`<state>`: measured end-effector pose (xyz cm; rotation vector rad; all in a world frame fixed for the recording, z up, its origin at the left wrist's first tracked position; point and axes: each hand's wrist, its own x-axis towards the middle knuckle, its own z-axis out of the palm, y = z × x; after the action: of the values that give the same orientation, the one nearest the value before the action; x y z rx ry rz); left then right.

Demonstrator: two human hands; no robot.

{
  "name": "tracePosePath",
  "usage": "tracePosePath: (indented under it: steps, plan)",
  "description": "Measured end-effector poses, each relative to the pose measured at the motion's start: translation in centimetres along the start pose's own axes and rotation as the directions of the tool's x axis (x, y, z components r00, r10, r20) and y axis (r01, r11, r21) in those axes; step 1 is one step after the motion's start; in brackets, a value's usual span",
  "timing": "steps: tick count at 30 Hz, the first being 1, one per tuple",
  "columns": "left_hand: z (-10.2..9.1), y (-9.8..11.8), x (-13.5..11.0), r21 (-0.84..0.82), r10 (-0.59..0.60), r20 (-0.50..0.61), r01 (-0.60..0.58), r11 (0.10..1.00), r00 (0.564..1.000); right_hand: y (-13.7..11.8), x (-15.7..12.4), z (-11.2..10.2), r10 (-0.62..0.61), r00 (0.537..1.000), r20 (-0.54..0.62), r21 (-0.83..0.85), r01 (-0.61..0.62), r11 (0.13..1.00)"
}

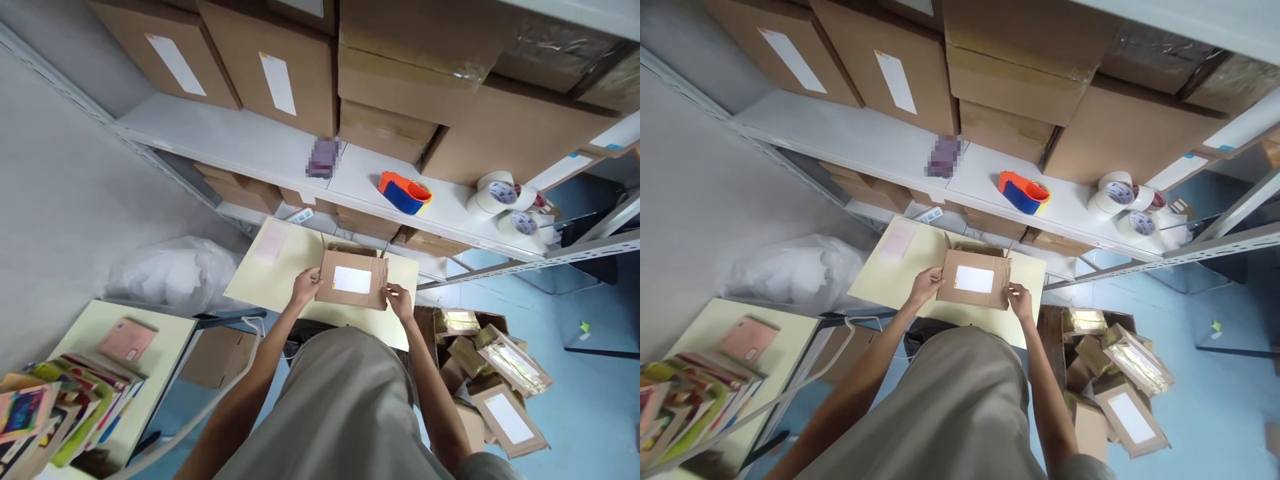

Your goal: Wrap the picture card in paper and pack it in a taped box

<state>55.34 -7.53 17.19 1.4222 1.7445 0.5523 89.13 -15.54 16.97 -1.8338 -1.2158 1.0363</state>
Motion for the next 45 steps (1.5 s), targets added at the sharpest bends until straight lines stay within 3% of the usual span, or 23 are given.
tracePosePath:
  steps: [5,9,15,18,23,26,29,32,34,36,38,39,41,43,45]
  plan:
    - [-0.9,-0.8,-1.8,-0.16,0.088,-0.113,-0.106,0.981,0.99,-0.7,-2.2,-0.8,-0.093,0.993,-0.076,-0.085,0.087,0.993]
    - [-0.6,-1.1,-3.6,-0.182,0.113,-0.19,-0.148,0.972,0.975,-0.9,-3.8,-0.9,-0.147,0.986,-0.084,-0.205,0.128,0.97]
    - [-0.2,-2.1,-5.1,-0.172,0.144,-0.263,-0.193,0.966,0.954,0.0,-5.4,-0.3,-0.201,0.977,-0.066,-0.249,0.179,0.952]
    - [0.4,-2.8,-5.0,-0.135,0.111,-0.214,-0.142,0.981,0.971,0.9,-5.4,0.6,-0.193,0.98,-0.044,-0.257,0.175,0.95]
    - [2.1,-4.0,-5.3,-0.161,0.005,-0.064,-0.015,0.987,0.998,2.6,-5.5,1.8,-0.052,0.998,0.048,-0.374,0.066,0.925]
    - [2.2,-4.3,-6.1,-0.192,0.024,-0.092,-0.041,0.981,0.996,3.1,-6.1,1.4,0.028,0.993,0.114,-0.427,0.023,0.904]
    - [1.0,-3.3,-7.1,-0.149,0.121,-0.269,-0.165,0.975,0.956,2.9,-6.7,0.1,0.11,0.991,0.07,-0.464,-0.065,0.884]
    - [-0.7,-1.0,-8.2,-0.016,0.3,-0.397,-0.334,0.943,0.867,1.5,-6.8,-1.8,0.06,0.996,-0.066,-0.409,-0.082,0.909]
    - [-1.7,0.8,-8.8,0.072,0.402,-0.387,-0.408,0.91,0.83,-0.2,-6.8,-3.1,-0.042,0.979,-0.197,-0.365,-0.033,0.931]
    - [-2.2,2.5,-9.0,0.132,0.489,-0.318,-0.473,0.871,0.812,-2.5,-6.7,-4.0,-0.177,0.932,-0.315,-0.358,0.056,0.932]
    - [-2.0,3.7,-8.7,0.177,0.546,-0.215,-0.517,0.837,0.81,-5.0,-6.6,-4.1,-0.299,0.891,-0.341,-0.374,0.163,0.913]
    - [-1.6,4.1,-8.3,0.203,0.553,-0.165,-0.52,0.83,0.817,-6.2,-6.5,-3.7,-0.347,0.887,-0.305,-0.382,0.22,0.898]
    - [-0.5,4.4,-7.3,0.267,0.525,-0.096,-0.486,0.832,0.846,-7.9,-6.0,-2.5,-0.406,0.906,-0.12,-0.39,0.333,0.858]
    - [0.6,4.2,-6.1,0.312,0.476,-0.068,-0.434,0.845,0.877,-8.6,-5.0,-0.8,-0.405,0.908,0.105,-0.407,0.411,0.816]
    - [1.6,3.8,-5.1,0.302,0.445,-0.063,-0.408,0.862,0.893,-8.4,-3.6,0.8,-0.362,0.902,0.234,-0.448,0.43,0.784]
